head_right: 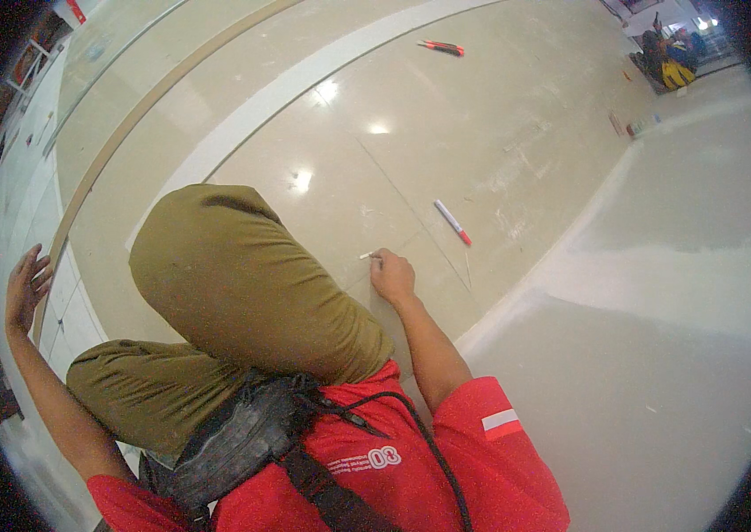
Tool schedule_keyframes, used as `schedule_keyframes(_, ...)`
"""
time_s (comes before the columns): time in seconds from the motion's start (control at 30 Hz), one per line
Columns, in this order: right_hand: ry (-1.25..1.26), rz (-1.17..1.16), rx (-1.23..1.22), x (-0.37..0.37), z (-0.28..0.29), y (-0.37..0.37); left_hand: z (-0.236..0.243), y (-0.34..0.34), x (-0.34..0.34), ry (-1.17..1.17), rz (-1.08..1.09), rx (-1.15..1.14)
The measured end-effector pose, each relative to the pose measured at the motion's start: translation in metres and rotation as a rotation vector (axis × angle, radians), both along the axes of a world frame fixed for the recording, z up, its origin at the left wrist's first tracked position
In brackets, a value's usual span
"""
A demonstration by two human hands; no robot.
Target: The person picks a screw out of a bucket, holds it up to a screwdriver, and then uses a marker to draw a line on the floor along a wooden strip.
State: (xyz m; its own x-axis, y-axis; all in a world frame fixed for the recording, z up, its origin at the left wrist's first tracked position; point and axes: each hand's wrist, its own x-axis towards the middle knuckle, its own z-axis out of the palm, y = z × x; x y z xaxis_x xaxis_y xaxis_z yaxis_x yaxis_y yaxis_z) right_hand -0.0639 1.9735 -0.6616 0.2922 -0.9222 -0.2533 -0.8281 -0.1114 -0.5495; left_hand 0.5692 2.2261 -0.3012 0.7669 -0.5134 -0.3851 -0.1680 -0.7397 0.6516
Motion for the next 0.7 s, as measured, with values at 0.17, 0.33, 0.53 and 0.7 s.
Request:
schedule_keyframes(0.17, 0.021, 0.026, 0.031, 0.005, 0.007, -0.004, -0.002, 0.004, 0.001, -0.008, 0.025, -0.002)
schedule_keyframes(0.33, 0.056, 0.099, -0.008, 0.006, 0.012, -0.009, -0.002, 0.004, 0.002, 0.016, 0.030, -0.032)
schedule_keyframes(0.53, 0.105, 0.129, 0.028, 0.008, 0.016, -0.012, 0.000, 0.002, -0.005, -0.032, 0.045, -0.012)
schedule_keyframes(0.7, 0.105, 0.169, -0.004, 0.007, 0.015, -0.011, -0.003, 0.002, -0.008, -0.082, 0.041, 0.012)
